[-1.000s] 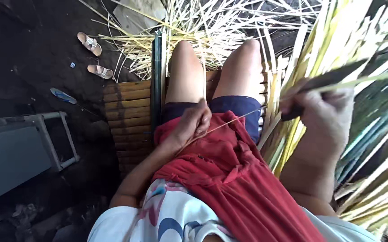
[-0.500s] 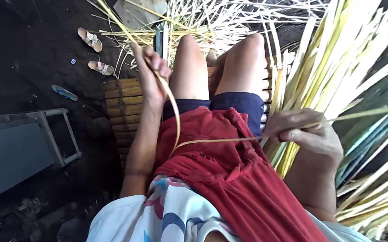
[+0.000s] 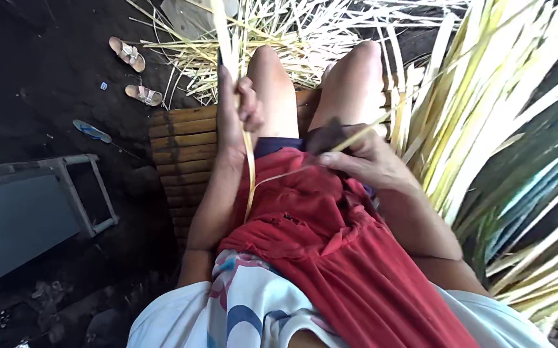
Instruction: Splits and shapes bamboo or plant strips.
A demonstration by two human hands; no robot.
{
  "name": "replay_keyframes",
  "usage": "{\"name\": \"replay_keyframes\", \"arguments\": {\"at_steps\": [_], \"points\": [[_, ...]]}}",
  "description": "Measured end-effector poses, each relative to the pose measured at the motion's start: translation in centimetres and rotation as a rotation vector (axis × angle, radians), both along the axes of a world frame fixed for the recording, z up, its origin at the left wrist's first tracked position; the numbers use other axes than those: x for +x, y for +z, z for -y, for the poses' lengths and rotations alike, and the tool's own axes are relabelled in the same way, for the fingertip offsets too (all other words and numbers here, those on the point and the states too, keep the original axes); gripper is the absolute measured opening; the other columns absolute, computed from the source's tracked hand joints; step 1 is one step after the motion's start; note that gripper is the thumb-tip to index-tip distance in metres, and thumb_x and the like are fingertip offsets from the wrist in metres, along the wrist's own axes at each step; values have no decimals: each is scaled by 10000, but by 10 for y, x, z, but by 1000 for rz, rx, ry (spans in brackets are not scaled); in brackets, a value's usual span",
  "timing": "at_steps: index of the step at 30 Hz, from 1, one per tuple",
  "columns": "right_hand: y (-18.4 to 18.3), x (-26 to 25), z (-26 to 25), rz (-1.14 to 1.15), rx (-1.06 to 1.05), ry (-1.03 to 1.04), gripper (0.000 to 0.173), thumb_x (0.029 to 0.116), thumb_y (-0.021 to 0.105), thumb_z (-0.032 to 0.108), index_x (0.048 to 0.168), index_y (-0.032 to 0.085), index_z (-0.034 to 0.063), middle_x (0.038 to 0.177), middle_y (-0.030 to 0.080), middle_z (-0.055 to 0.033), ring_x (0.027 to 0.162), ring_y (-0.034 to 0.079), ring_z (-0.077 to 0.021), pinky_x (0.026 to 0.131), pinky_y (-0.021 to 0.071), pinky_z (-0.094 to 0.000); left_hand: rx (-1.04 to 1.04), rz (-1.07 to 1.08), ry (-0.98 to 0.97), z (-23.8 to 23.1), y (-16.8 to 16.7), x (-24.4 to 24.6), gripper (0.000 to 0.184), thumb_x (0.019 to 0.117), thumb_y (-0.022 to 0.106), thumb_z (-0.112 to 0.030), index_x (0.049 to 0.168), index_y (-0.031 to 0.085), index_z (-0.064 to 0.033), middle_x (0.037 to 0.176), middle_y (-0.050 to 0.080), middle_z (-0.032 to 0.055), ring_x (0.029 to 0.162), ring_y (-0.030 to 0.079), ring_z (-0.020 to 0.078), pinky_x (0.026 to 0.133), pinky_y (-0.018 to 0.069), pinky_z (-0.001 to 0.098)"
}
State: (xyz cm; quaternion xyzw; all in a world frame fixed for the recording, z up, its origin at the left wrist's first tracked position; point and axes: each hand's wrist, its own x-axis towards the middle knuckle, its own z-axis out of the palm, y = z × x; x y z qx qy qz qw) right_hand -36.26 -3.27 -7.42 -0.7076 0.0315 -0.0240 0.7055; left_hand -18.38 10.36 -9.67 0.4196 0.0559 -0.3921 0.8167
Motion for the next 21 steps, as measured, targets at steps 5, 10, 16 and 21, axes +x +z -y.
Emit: {"name": "replay_keyframes", "arguments": {"at_steps": [5,10,16,21], "points": [[2,-59,36,-93,62,-13,206,1011,640,375,978,704,182,685,629,89,518,568,-11,461,509,-172,-41,117,136,-29,-17,36,589,1112,70,-460,825,519,-209,448,438,-119,333,379,-7,363,355,150],[34,-78,82,-204,12,-207,105,1005,635,374,1049,716,324,785,683,169,591,587,49,532,509,-134,-93,187,196,-64,-20,65,598,1096,46,-488,942,545,-199,459,459,-115,362,433,-4,386,407,166],[9,-185,246,-572,-130,-403,222,1004,628,453,1075,731,269,781,690,124,568,608,24,488,523,-164,-63,458,514,-72,-8,121,597,1111,-13,-403,1202,471,-66,496,456,-100,407,470,-4,412,450,161],[100,-192,202,-1062,-528,-847,325,1015,624,367,1008,648,43,751,630,-48,604,574,-110,599,520,-338,182,337,289,-75,-75,64,391,1135,284,-349,1431,500,-212,1046,652,-53,901,649,74,840,561,258]]}}
